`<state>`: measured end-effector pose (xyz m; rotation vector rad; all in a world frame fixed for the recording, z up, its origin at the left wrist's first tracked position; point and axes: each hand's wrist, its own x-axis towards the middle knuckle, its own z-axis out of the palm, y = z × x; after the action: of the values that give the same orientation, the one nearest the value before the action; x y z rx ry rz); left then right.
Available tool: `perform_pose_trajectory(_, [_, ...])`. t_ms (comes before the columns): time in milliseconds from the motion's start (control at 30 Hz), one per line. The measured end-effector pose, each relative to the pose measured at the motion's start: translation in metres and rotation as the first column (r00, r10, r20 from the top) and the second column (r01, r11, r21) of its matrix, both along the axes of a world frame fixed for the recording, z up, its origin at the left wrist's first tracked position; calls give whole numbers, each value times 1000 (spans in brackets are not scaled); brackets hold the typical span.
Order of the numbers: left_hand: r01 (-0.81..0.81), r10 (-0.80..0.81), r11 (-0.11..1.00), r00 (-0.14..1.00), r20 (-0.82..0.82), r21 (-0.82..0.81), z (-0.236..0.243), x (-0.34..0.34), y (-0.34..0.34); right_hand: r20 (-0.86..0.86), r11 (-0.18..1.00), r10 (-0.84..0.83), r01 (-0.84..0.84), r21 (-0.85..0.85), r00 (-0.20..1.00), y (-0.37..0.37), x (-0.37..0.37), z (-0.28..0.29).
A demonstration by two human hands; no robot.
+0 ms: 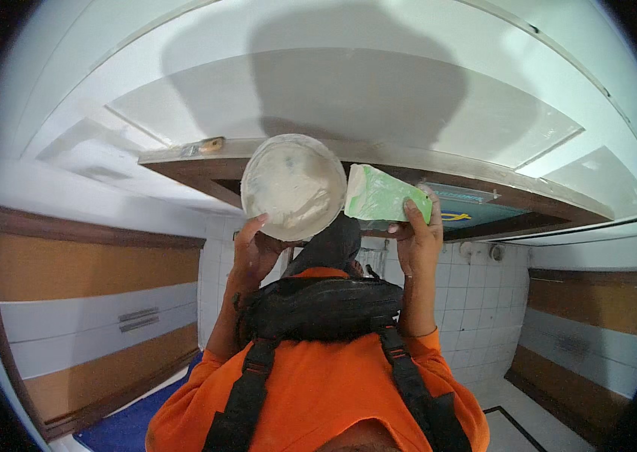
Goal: The person applies plaster to a ceiling joint using a putty knife, repeatedly loading the tool from a bowl and smoothing the compound along the edge.
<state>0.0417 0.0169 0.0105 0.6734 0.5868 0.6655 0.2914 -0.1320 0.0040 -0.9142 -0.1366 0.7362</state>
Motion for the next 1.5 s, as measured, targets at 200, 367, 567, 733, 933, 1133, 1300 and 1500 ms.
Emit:
perform_pose_trajectory(200, [-17, 16, 999, 999, -32, -44, 1, 3, 3, 78, 995, 6, 2, -99, 997, 2, -2, 5])
perform_pose_trajectory(367, [-83, 83, 996, 996, -8, -29, 9, 9, -5, 231, 986, 71, -34, -162, 970, 1, -1, -6])
perform_pose_trajectory(567, [-152, 152, 988, 988, 21, 31, -4, 3, -2, 248, 990, 95, -64, -128, 964, 11, -18, 7])
perform_pose_trajectory(733, [-294, 294, 956, 949, 115, -15, 13, 13, -6, -77, 992, 122, -123, -3, 990, 24, -24, -13])
perform_pose_trajectory(933, [-319, 317, 947, 923, 218, -25, 8, 4, -3, -219, 965, 247, -260, -35, 944, 27, -25, -18])
perform_pose_trajectory(1133, [-367, 359, 930, 916, 176, 9, -14, -3, -5, -13, 869, 495, -495, -7, 869, 33, -25, -8])
perform_pose_trajectory(1300, [-434, 413, 894, 894, 173, 112, -16, 5, -5, 167, 813, 581, -577, -75, 796, 57, -25, -11])
perform_pose_trajectory(1500, [-513, 491, 844, 856, 161, 153, 6, 21, 2, 308, 765, 618, -644, -26, 723, 83, -51, 7])
